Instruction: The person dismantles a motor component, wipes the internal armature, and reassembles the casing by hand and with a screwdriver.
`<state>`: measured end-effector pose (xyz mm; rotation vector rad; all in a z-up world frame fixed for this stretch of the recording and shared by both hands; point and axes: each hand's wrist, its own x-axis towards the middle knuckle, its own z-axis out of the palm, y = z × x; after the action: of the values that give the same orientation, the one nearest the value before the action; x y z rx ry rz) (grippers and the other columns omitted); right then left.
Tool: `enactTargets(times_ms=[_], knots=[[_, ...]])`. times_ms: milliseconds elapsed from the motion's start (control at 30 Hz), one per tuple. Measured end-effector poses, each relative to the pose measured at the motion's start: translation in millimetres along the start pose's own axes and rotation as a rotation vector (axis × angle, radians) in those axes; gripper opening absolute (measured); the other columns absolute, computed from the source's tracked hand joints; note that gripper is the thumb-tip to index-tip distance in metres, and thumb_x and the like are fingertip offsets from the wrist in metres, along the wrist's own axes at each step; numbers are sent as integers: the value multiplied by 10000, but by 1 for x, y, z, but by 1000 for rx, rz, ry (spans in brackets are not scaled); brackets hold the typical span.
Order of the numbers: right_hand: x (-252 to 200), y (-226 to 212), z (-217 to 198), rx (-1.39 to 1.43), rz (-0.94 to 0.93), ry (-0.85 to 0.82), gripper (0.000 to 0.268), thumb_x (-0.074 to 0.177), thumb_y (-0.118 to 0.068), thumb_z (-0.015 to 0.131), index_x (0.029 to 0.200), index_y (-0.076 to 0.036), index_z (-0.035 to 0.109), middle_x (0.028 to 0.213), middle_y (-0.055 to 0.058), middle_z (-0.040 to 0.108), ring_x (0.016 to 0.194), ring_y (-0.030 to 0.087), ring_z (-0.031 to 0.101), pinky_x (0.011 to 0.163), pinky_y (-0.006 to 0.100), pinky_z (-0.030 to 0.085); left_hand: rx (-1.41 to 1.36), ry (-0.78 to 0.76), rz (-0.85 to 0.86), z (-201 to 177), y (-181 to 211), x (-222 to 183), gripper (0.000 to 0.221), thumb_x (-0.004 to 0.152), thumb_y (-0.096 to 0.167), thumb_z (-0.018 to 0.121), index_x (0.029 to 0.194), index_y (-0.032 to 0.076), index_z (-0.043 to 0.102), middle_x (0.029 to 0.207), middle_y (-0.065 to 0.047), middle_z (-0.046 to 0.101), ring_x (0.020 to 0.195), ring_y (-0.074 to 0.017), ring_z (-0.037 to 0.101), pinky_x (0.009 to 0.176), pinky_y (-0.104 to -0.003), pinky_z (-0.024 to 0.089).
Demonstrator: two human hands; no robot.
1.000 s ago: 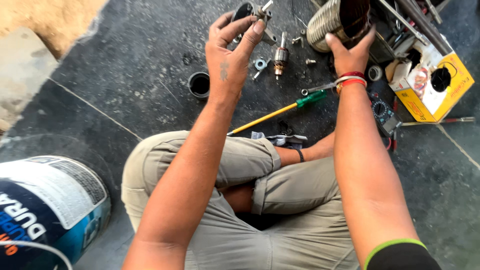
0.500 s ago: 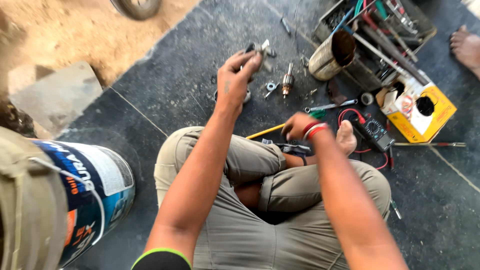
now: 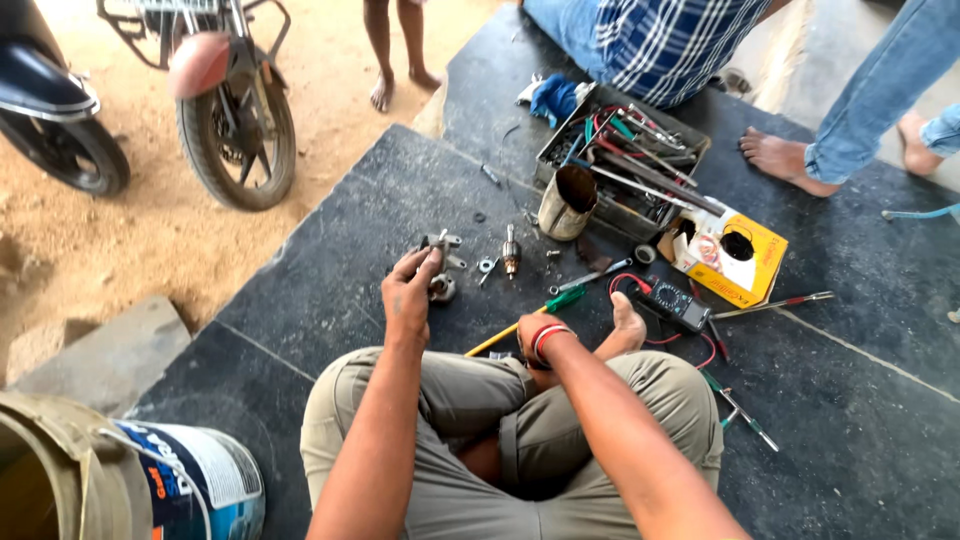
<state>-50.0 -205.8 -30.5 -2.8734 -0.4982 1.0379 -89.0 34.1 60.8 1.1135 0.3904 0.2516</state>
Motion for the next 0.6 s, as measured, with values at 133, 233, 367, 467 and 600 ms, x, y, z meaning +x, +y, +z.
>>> enactTargets(times_ms=[133,233,367,467,600], knots=[[3,1,2,90,-26,-102,282,718,-27,752,937,-180,842,1032,152,769,999,310,744,900,403,589,-27,1,15,-2,-6,2,329,879,245,788,1100,1,785,1326,-32,655,977,-132,676,705,-273,514],[11,3,2,68,-75,-100,287,723,-36,741,943,-188,846,1003,163,770,979,314,749,883,407,589,-33,-2,32,-1,-8,4,339,878,256,793,1109,7,791,1364,-68,658,1001,-141,676,718,-273,507],[13,7,7,77,-30,-86,236,699,-76,821,926,-140,834,993,159,768,972,302,753,880,401,595,5,17,19,0,-3,4,374,856,289,791,1114,18,783,1461,-50,577,1037,-158,688,764,-290,548],[14,4,5,86,-52,-59,243,691,-152,860,931,-140,827,1000,131,778,983,283,752,911,386,583,-51,-6,45,2,4,2,404,849,304,803,1133,19,777,1475,-75,589,1041,-168,678,772,-297,544],[14,-5,1,151,-80,-28,257,764,-247,812,1006,-165,821,1037,99,787,1014,271,746,952,375,561,-128,-105,64,5,13,0,366,885,272,786,1158,27,774,1465,-99,603,1064,-145,673,796,-284,551]])
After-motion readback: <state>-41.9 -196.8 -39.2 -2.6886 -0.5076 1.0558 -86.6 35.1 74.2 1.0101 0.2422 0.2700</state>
